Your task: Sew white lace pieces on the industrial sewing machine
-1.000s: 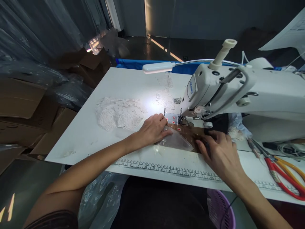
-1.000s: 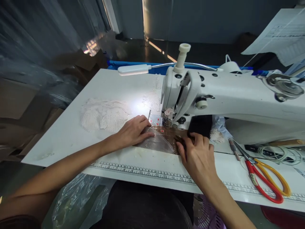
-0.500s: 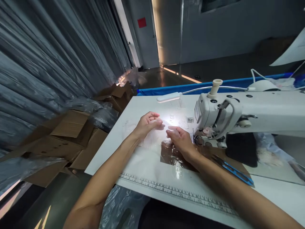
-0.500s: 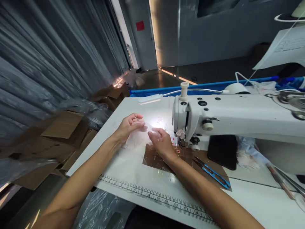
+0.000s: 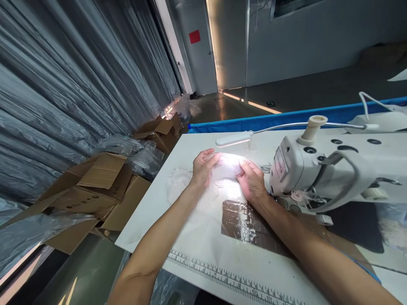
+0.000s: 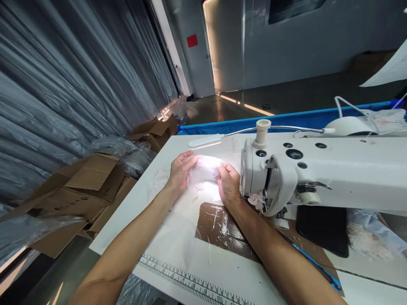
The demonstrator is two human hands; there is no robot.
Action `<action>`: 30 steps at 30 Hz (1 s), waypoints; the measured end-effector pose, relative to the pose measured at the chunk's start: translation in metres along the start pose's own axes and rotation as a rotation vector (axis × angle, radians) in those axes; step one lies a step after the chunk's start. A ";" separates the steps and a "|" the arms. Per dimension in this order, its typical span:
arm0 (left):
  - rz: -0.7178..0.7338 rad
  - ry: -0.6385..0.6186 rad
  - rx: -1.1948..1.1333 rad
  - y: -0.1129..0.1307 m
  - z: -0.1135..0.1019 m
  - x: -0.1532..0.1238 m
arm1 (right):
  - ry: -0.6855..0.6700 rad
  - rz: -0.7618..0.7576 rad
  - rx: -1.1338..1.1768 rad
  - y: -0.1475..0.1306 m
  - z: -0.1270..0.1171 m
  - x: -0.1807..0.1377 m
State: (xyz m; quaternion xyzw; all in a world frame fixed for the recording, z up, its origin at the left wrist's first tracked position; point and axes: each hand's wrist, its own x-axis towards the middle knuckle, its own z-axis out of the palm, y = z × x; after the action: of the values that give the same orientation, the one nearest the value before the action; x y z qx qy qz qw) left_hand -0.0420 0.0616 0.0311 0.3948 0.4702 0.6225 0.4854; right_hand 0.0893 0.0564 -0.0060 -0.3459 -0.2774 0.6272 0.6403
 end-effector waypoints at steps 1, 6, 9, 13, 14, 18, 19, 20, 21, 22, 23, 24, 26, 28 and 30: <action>0.004 0.012 -0.004 -0.001 0.000 -0.001 | -0.010 -0.002 0.008 0.000 -0.001 0.001; 0.022 0.056 -0.048 -0.005 0.000 -0.004 | -0.059 -0.013 0.032 -0.001 -0.005 0.002; 0.031 0.062 -0.042 -0.008 0.000 -0.005 | -0.089 -0.034 0.071 -0.002 -0.005 0.003; 0.026 0.080 -0.047 -0.009 0.000 -0.004 | -0.095 -0.028 0.132 -0.002 -0.005 0.003; 0.026 0.086 -0.049 -0.008 0.000 -0.004 | -0.093 -0.021 0.147 -0.002 -0.005 0.003; 0.044 0.106 -0.051 -0.006 0.001 -0.005 | -0.087 -0.004 0.166 -0.003 -0.005 0.000; 0.050 0.109 -0.052 -0.006 0.001 -0.005 | -0.083 -0.005 0.169 -0.003 -0.006 0.000; 0.056 0.111 -0.052 -0.006 0.001 -0.006 | -0.080 -0.005 0.173 -0.004 -0.006 0.000; 0.062 0.111 -0.051 -0.005 0.001 -0.006 | -0.078 -0.004 0.175 -0.004 -0.006 0.000; 0.067 0.110 -0.049 -0.005 0.001 -0.006 | -0.076 -0.001 0.176 -0.004 -0.006 0.000; 0.071 0.107 -0.046 -0.005 0.002 -0.007 | -0.072 0.003 0.174 -0.005 -0.006 0.001; 0.076 0.104 -0.042 -0.005 0.002 -0.007 | -0.068 0.008 0.170 -0.005 -0.006 0.001; 0.084 0.096 -0.033 -0.005 0.001 -0.007 | -0.058 0.012 0.164 -0.005 -0.006 0.002; 0.091 0.090 -0.022 -0.005 0.001 -0.007 | -0.053 0.012 0.161 -0.005 -0.007 0.003; 0.097 0.084 -0.010 -0.005 0.000 -0.007 | -0.058 0.012 0.159 -0.005 -0.007 0.003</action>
State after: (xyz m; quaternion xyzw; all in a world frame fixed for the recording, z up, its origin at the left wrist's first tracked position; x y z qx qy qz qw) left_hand -0.0389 0.0554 0.0259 0.3880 0.4674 0.6637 0.4365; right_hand 0.0980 0.0592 -0.0070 -0.2773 -0.2429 0.6608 0.6538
